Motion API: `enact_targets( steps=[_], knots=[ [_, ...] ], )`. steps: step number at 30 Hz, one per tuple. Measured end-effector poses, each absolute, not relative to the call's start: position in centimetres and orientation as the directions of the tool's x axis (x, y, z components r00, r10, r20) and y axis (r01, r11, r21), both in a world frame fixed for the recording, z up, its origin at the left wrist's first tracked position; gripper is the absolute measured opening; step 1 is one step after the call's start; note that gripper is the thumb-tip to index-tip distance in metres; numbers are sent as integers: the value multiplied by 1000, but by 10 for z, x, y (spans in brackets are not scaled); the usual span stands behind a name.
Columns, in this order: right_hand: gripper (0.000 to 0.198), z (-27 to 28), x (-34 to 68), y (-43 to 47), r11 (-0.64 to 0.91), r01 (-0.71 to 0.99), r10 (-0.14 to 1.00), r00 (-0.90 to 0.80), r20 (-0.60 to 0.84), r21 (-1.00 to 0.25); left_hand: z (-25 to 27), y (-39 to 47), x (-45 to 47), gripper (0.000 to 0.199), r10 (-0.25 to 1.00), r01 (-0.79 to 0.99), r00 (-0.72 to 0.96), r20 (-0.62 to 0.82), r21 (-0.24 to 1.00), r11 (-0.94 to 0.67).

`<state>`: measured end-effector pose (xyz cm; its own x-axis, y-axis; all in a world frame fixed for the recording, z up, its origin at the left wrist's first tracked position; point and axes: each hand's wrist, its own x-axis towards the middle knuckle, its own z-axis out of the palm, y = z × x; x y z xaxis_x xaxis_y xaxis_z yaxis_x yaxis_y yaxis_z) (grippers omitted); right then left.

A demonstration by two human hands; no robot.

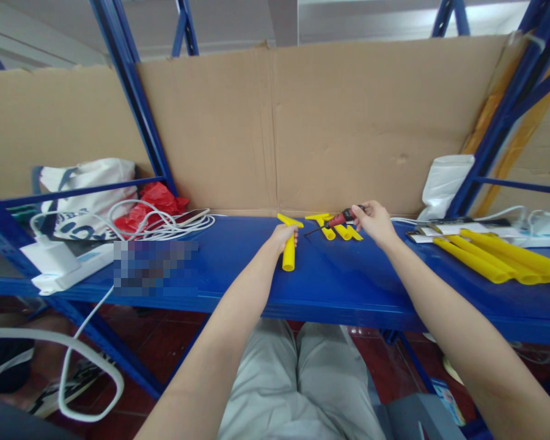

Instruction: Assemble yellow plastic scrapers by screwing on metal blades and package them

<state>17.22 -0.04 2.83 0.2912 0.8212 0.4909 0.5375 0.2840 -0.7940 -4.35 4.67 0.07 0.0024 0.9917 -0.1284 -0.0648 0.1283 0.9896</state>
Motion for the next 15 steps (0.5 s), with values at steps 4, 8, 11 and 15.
enact_targets(
  steps=[4, 8, 11, 15],
  knots=[
    [22, 28, 181, 3, 327, 519, 763, 349, 545, -790, -2, 47, -43, 8, 990, -66, -2, -138, 988, 138],
    [26, 28, 180, 2, 365, 442, 784, 329, 526, -819, -3, 47, -42, 9, 990, -66, 16, -137, 988, 138],
    [28, 29, 177, 1, 382, 413, 796, 308, 522, -827, -3, 48, -41, 11, 991, -68, 29, -134, 988, 136],
    [26, 29, 176, 0, 379, 408, 799, 309, 516, -831, -3, 48, -41, 11, 991, -75, 38, -130, 988, 133]
  ],
)
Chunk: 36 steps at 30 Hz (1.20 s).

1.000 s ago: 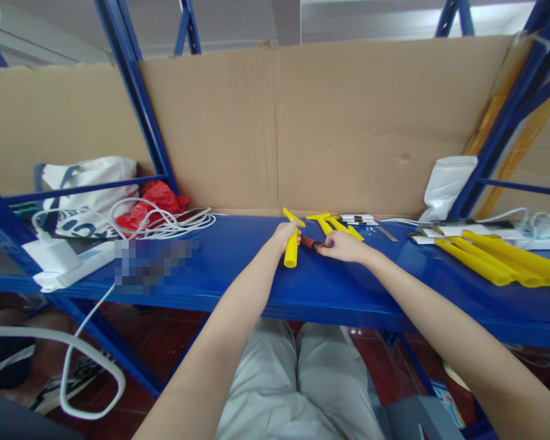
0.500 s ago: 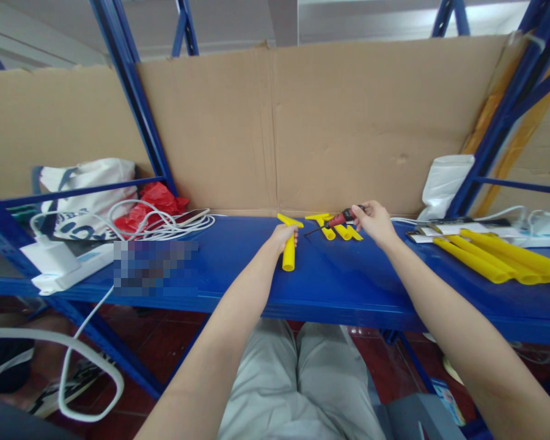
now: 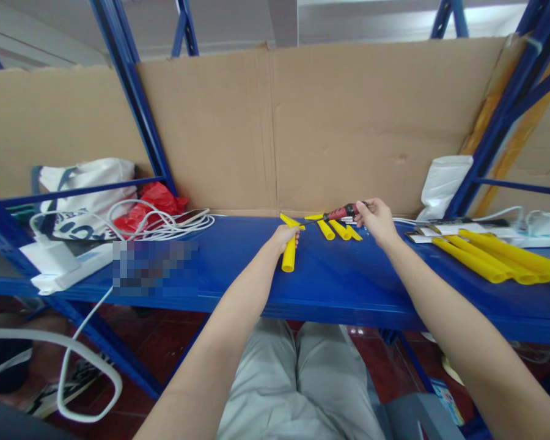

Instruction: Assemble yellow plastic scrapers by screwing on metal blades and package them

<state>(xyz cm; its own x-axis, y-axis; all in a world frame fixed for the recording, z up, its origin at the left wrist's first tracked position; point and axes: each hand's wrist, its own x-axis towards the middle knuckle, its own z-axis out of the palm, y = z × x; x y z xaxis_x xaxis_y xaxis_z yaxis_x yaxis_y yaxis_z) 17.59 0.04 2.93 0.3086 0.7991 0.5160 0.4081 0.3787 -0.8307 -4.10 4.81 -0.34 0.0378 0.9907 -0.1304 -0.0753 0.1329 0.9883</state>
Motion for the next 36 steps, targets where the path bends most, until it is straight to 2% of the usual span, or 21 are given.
enact_targets(
  steps=[7, 13, 19, 25, 30, 33, 36],
  knots=[
    [23, 30, 177, 0, 367, 432, 794, 315, 520, -823, -4, 49, -41, 11, 992, -90, 39, -123, 988, 126],
    [30, 29, 178, 1, 360, 446, 799, 306, 518, -819, -4, 49, -40, 13, 992, -89, 38, -118, 989, 121],
    [22, 29, 179, 2, 371, 449, 798, 294, 527, -813, -1, 46, -41, 12, 994, -66, 37, -103, 992, 105],
    [25, 25, 182, 5, 412, 581, 729, 252, 636, -702, 1, 41, -39, 12, 996, -39, 46, -80, 996, 82],
    [29, 25, 177, -6, 365, 722, 677, 228, 700, -588, 2, 38, -37, 10, 997, -3, 60, -56, 998, 56],
    [35, 26, 176, -9, 301, 766, 666, 258, 700, -568, 5, 35, -36, 9, 996, 23, 70, -47, 999, 45],
    [32, 26, 180, -4, 290, 750, 657, 296, 693, -594, 8, 30, -35, 12, 996, 58, 81, -38, 998, 33]
  ],
)
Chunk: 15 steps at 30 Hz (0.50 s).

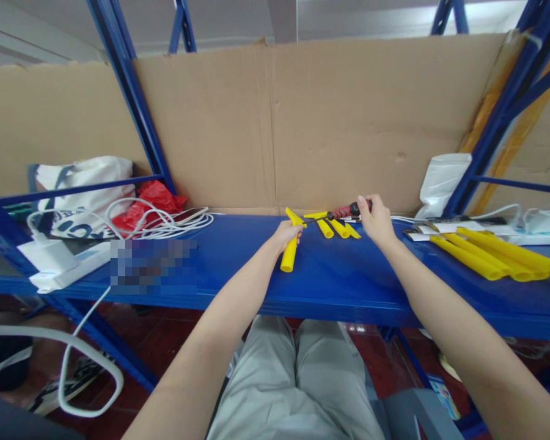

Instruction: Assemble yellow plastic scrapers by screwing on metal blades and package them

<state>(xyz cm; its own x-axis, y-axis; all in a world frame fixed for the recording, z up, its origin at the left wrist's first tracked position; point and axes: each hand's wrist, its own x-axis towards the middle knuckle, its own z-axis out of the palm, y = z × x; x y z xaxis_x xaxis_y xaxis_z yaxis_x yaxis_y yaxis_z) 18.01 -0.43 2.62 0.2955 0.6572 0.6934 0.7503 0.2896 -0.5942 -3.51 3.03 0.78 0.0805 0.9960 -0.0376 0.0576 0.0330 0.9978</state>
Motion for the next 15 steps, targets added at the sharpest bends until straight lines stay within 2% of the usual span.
enact_targets(
  steps=[6, 10, 13, 15],
  knots=[
    [23, 25, 185, 2, 417, 638, 660, 276, 698, -647, 14, 22, -35, 23, 995, 158, 100, 7, 987, -23],
    [27, 26, 182, -4, 396, 667, 676, 253, 692, -631, 16, 20, -34, 28, 997, 167, 80, 5, 986, -18],
    [35, 25, 182, -1, 390, 677, 629, 298, 718, -624, 16, 19, -33, 28, 998, 181, 69, 12, 983, -25],
    [37, 22, 183, 5, 449, 652, 569, 320, 758, -611, 17, 19, -33, 26, 997, 211, 71, 21, 977, -35]
  ],
)
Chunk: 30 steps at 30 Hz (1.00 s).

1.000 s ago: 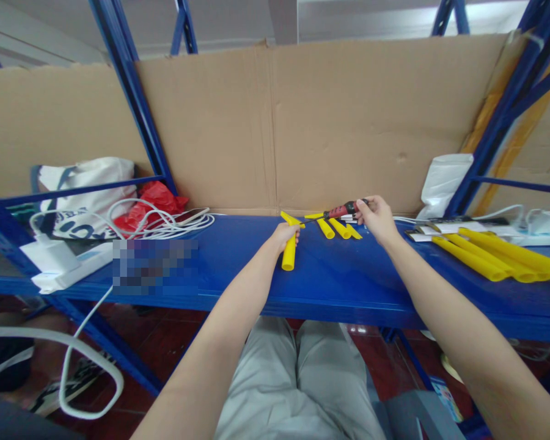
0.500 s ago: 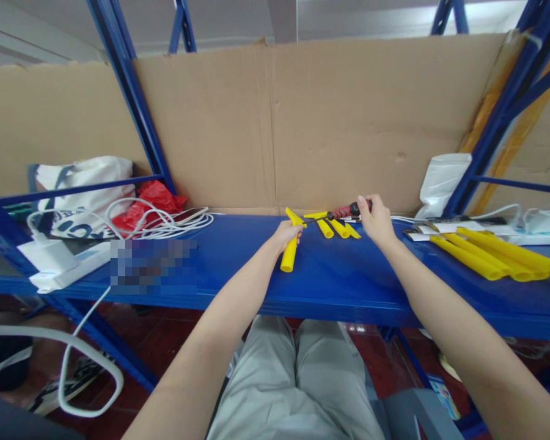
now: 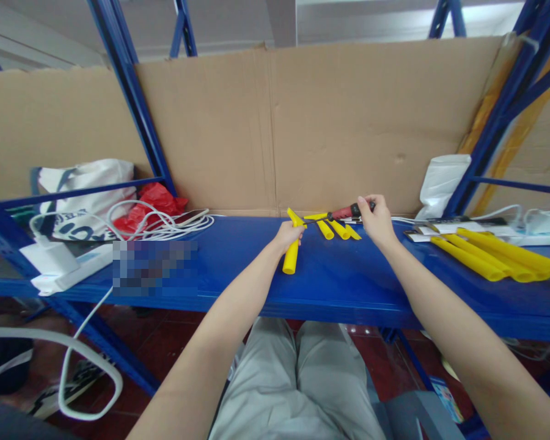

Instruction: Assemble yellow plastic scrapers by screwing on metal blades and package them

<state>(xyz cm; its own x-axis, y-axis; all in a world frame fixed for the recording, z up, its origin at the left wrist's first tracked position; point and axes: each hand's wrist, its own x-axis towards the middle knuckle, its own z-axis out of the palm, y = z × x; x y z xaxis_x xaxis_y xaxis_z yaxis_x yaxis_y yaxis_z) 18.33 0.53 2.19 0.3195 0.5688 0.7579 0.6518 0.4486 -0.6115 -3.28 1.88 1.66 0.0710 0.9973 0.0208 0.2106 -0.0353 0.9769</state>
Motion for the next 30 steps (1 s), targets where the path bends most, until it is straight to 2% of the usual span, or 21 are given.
enact_targets(
  steps=[2, 4, 9, 12, 19, 24, 30],
  knots=[
    [38, 19, 185, 13, 522, 615, 525, 315, 791, -591, 17, 18, -33, 24, 997, 230, 72, 39, 972, -54],
    [38, 17, 185, 18, 561, 588, 528, 289, 799, -583, 18, 18, -33, 22, 996, 230, 70, 60, 970, -75],
    [43, 17, 184, 13, 473, 617, 596, 302, 744, -629, 18, 17, -33, 18, 998, 244, 55, 37, 969, -50],
    [42, 19, 182, 8, 432, 628, 588, 348, 730, -647, 17, 19, -32, 14, 998, 236, 45, 38, 971, -47],
    [35, 20, 180, 8, 487, 584, 575, 345, 742, -649, 15, 21, -33, 12, 997, 225, 60, 52, 972, -64],
    [38, 20, 182, 7, 431, 617, 594, 355, 722, -658, 14, 22, -32, 13, 998, 219, 54, 45, 974, -56],
    [37, 19, 185, 13, 511, 582, 567, 325, 757, -633, 14, 22, -32, 15, 997, 211, 59, 55, 975, -66]
  ],
)
